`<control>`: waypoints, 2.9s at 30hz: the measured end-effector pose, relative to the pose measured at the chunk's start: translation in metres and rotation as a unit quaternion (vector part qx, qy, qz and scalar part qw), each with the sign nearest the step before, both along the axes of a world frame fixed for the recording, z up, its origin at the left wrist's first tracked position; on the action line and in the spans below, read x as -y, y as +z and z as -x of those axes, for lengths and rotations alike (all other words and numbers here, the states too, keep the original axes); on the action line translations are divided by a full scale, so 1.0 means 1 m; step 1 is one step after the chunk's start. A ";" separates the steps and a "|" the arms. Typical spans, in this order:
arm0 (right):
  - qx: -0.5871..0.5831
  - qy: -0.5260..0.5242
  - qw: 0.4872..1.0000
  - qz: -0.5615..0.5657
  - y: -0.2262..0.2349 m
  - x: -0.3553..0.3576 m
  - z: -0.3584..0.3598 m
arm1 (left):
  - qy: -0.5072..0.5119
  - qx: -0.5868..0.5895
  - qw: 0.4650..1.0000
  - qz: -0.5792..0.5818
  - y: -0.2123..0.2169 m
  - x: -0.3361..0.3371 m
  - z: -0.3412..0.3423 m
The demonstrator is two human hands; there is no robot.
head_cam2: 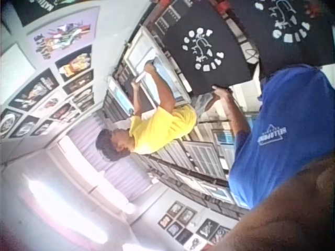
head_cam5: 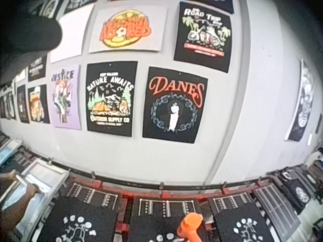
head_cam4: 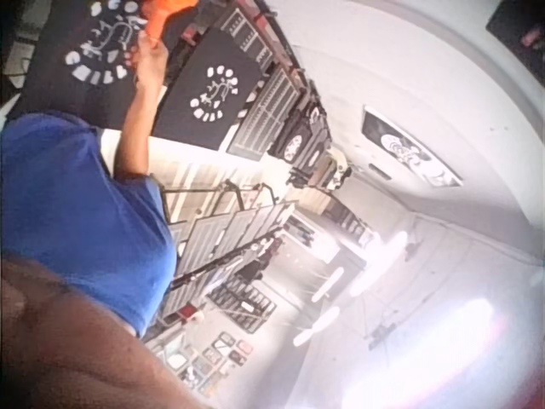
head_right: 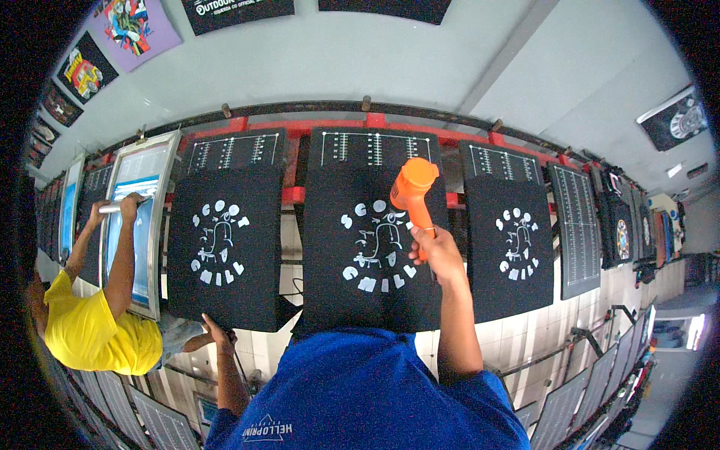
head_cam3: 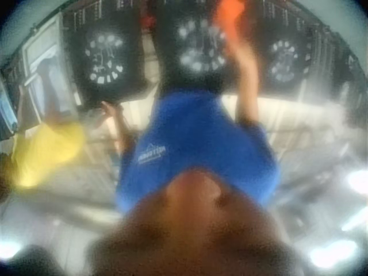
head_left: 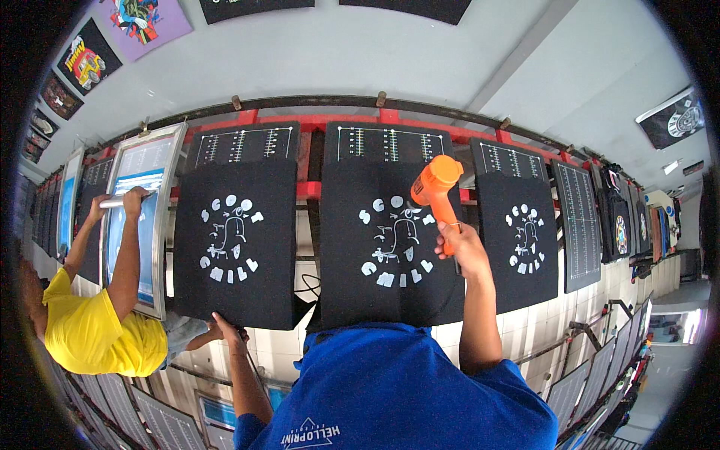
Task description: The person uses a heat gun to dry ink on black t-shirts mounted on a long printing table, while another person applies ink using a screen-printing frame.
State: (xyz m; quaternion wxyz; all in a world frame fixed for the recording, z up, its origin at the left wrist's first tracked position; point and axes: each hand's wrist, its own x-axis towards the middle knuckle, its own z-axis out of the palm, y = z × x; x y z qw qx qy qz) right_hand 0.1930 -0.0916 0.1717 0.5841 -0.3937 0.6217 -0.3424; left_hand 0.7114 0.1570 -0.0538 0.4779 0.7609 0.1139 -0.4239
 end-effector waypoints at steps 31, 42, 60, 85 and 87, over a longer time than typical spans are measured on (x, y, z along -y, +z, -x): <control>0.014 0.038 0.999 -0.016 0.003 -0.019 -0.015 | 0.025 0.036 0.968 0.247 -0.007 0.014 0.014; 0.025 0.079 0.996 -0.022 0.003 -0.019 -0.028 | 0.024 0.038 0.971 0.234 -0.020 0.009 0.006; 0.012 0.050 0.999 0.001 -0.008 0.011 -0.032 | 0.065 0.071 0.970 0.223 -0.015 0.014 0.010; -0.004 0.047 0.999 -0.013 0.002 -0.002 -0.028 | 0.074 0.064 0.979 0.177 -0.009 0.016 0.016; -0.022 0.050 0.998 0.012 0.001 -0.006 -0.033 | 0.048 0.069 0.982 0.168 -0.002 0.017 0.019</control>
